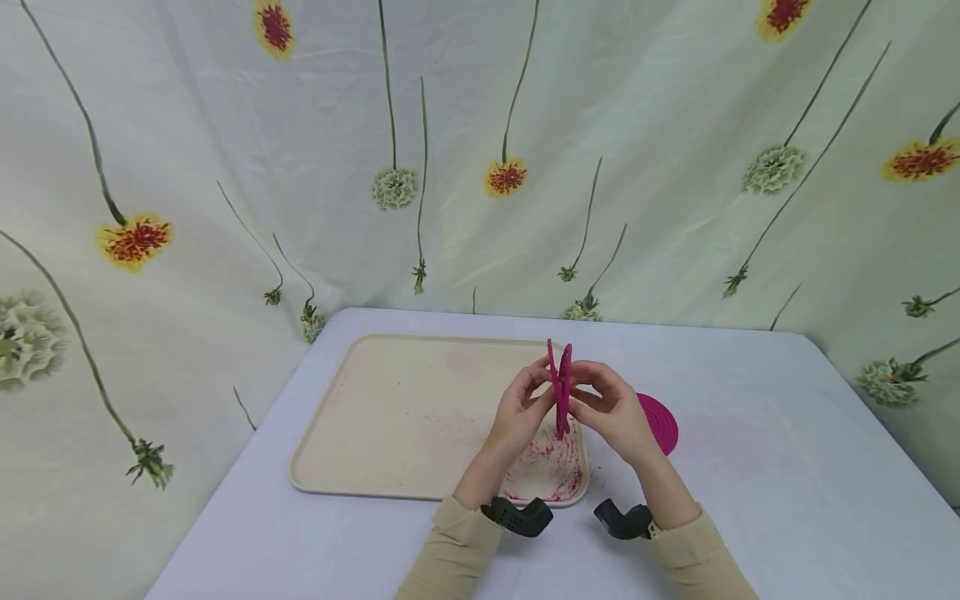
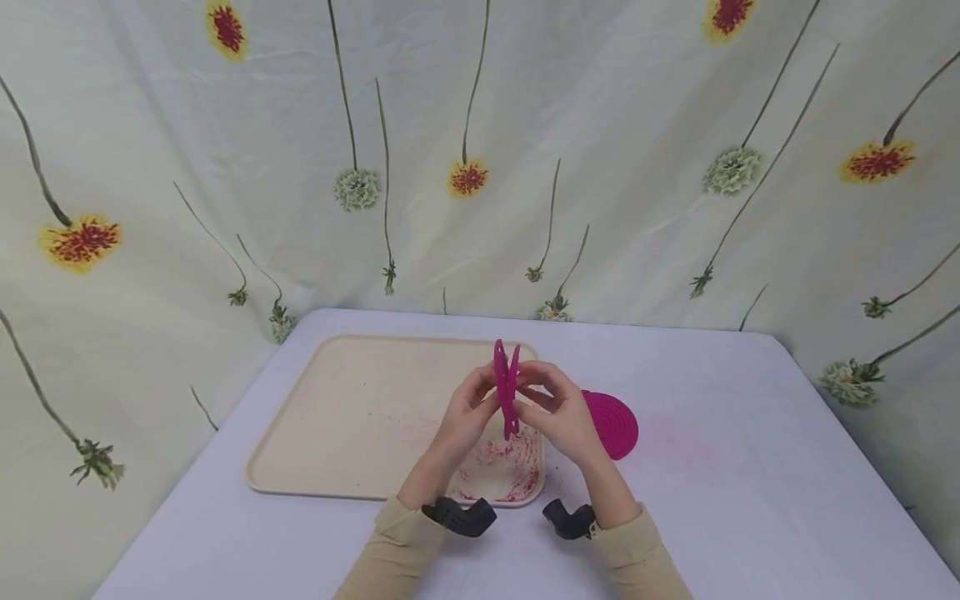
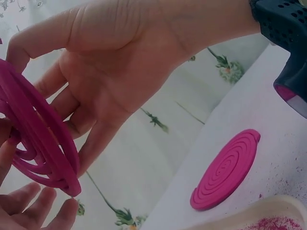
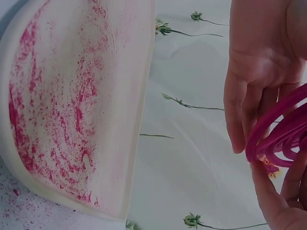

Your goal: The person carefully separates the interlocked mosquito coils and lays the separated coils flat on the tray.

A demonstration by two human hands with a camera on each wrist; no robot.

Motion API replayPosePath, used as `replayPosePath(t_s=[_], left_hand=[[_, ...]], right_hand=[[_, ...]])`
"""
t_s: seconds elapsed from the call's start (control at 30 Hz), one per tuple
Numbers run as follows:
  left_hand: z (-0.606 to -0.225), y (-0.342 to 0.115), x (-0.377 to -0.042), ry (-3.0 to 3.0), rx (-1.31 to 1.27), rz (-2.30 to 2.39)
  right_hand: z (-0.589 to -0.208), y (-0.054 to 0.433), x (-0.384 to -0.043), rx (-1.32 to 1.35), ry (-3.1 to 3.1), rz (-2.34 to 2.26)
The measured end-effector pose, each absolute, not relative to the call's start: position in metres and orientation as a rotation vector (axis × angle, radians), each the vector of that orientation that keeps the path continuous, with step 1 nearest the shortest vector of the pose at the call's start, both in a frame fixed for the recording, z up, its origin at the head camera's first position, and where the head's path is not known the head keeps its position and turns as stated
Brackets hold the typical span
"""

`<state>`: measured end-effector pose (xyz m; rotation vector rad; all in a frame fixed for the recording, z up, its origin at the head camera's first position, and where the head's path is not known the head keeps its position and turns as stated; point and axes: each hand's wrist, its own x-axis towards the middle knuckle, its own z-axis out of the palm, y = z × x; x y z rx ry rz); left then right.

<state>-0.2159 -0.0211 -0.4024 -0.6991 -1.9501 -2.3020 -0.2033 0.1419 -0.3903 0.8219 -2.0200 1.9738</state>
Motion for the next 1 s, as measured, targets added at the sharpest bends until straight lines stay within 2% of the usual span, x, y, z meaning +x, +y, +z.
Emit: replayPosePath(t_s=[0.37, 0.7, 1.0], left_hand=[[-0.4, -0.022, -0.214, -1.944, -0.698, -2.35], [-0.374, -0.027, -0.196, -2.072, -0.841, -2.134], [-0.383, -0.029, -0.203, -2.056, -0.921, -2.072]], right_hand=[[-0.391, 0.141, -0.203, 0.859, -1.892, 2.036], [-0.395, 0.144, -0.205, 0.871, -1.972, 1.969], [-0.393, 0.148, -0.206, 0.91, -2.019, 1.942]])
